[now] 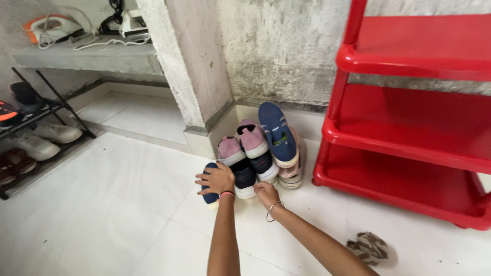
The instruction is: The person removes multiple pairs of shoes from a red three-tier shoe rack and places them on the floor. Then the person wipes the empty rack with a cloth.
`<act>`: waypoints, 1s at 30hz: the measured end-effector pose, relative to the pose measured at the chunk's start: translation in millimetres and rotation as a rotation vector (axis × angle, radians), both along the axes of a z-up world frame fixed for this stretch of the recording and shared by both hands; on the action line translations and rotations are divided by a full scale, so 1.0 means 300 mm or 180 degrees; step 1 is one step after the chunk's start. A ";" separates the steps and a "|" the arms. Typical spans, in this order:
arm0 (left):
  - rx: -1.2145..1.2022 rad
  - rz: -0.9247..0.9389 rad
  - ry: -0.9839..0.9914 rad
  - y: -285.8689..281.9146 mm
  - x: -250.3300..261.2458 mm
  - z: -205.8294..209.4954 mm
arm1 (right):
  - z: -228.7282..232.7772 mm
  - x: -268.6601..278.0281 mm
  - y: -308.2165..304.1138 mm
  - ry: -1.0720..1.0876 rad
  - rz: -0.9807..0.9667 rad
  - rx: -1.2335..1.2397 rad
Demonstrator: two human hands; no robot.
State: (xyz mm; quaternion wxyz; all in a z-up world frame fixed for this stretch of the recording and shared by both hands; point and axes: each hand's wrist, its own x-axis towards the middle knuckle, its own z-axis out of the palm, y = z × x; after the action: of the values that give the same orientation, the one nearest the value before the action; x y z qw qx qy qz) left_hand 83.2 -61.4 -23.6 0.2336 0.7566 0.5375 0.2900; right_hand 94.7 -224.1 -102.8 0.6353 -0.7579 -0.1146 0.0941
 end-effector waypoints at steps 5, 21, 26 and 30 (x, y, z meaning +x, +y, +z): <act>0.1150 -0.0245 -0.0382 -0.079 -0.038 0.205 | 0.088 0.066 -0.201 0.0145 0.0082 -0.0262; 0.4024 -0.4796 -0.0794 -0.874 -0.027 0.425 | 0.082 0.185 -1.139 -0.0298 -0.0326 -0.1581; 0.3166 -0.5586 0.0743 -1.151 0.029 0.238 | 0.009 0.231 -1.294 -0.0198 -0.0097 -0.1849; 0.2229 -0.5777 0.2154 -1.289 0.072 0.051 | -0.052 0.187 -1.318 -0.0373 -0.0010 -0.2364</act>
State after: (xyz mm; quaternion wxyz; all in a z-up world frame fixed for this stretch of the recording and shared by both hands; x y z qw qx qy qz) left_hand 104.8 -448.0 -8.4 -0.0325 0.9454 -0.3135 -0.0835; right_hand 150.8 -619.6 -118.4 0.3096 -0.9409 -0.1077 0.0848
